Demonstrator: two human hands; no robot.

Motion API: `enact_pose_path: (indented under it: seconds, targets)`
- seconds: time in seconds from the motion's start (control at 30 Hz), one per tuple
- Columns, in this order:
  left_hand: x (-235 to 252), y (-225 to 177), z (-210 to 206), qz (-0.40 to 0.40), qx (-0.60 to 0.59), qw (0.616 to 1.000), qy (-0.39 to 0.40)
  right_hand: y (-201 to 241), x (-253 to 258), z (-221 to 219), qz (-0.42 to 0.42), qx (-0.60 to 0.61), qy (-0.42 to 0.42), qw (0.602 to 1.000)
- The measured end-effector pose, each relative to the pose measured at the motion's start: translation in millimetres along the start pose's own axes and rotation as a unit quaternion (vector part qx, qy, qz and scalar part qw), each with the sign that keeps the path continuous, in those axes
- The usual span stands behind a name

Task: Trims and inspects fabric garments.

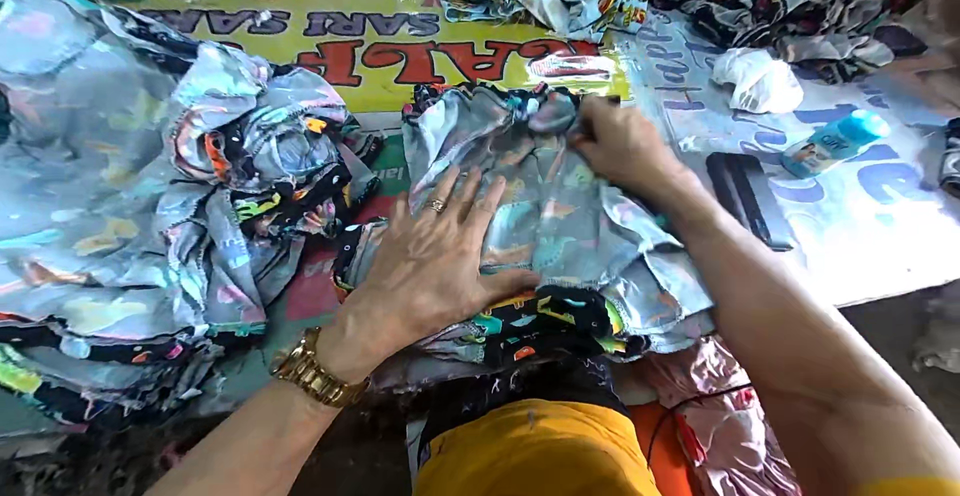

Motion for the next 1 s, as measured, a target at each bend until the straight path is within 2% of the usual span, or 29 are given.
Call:
enact_pose_path:
  seconds: [0.07,0.1,0.17,0.23,0.3,0.37,0.43,0.53,0.57,0.63,0.73,0.83,0.93,1.0]
  targets:
    - [0.3,-0.6,-0.6,0.004,0.003,1.000,0.003,-9.9,6.4,-5.0,0.013,0.034,0.046,0.998]
    - [-0.1,-0.2,-1.6,0.003,0.003,1.000,-0.004,-14.1,6.6,0.8,0.030,0.090,0.060,0.994]
    - [-1.5,-0.5,-2.6,-0.015,-0.005,0.999,-0.039,-18.6,0.7,17.5,0.050,0.217,0.092,0.970]
    - [-0.9,-13.8,4.4,-0.060,-0.022,0.993,-0.098,-16.5,-9.1,34.2,0.044,0.277,0.098,0.955]
    - [7.7,-49.5,19.5,-0.151,-0.045,0.977,-0.147,-15.3,-19.1,52.7,0.050,0.209,0.057,0.975]
    - [23.3,-87.9,29.0,-0.230,-0.049,0.958,-0.163,-13.1,-28.7,65.6,0.057,0.144,0.003,0.988]
    - [48.0,-108.2,22.0,-0.265,-0.059,0.957,-0.098,-5.8,-43.6,74.7,0.059,0.139,-0.037,0.988]
    - [81.3,-104.6,-3.6,-0.223,-0.098,0.968,0.064,-2.2,-71.3,84.6,0.051,0.135,-0.030,0.989]
    - [88.7,-100.3,-5.9,-0.198,-0.123,0.968,0.097,-4.5,-79.8,87.1,0.046,0.132,-0.031,0.990]
    - [94.3,-94.6,6.7,-0.158,-0.182,0.964,0.109,-13.9,-93.5,91.7,0.046,0.142,-0.036,0.988]
    - [72.6,-87.5,37.8,-0.120,-0.276,0.953,-0.013,-27.9,-106.8,91.7,0.058,0.201,-0.043,0.977]
    - [15.7,-64.4,69.3,-0.059,-0.336,0.932,-0.122,-26.2,-109.9,93.5,0.071,0.225,-0.052,0.970]
    - [-48.4,-13.1,69.0,0.035,-0.253,0.942,-0.220,-11.4,-110.0,90.5,0.117,0.229,-0.060,0.964]
    - [-75.0,5.0,65.6,0.091,-0.164,0.940,-0.284,1.3,-105.8,85.5,0.157,0.239,-0.063,0.956]
Point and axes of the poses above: each hand's wrist, its own x-axis towards the middle knuckle, its own z-axis out of the back of the hand, y = z × x, the point moved 1 cm from there along x, towards the middle knuckle, and after that the axes turned 12 degrees about -x, right-handed, at the moved point
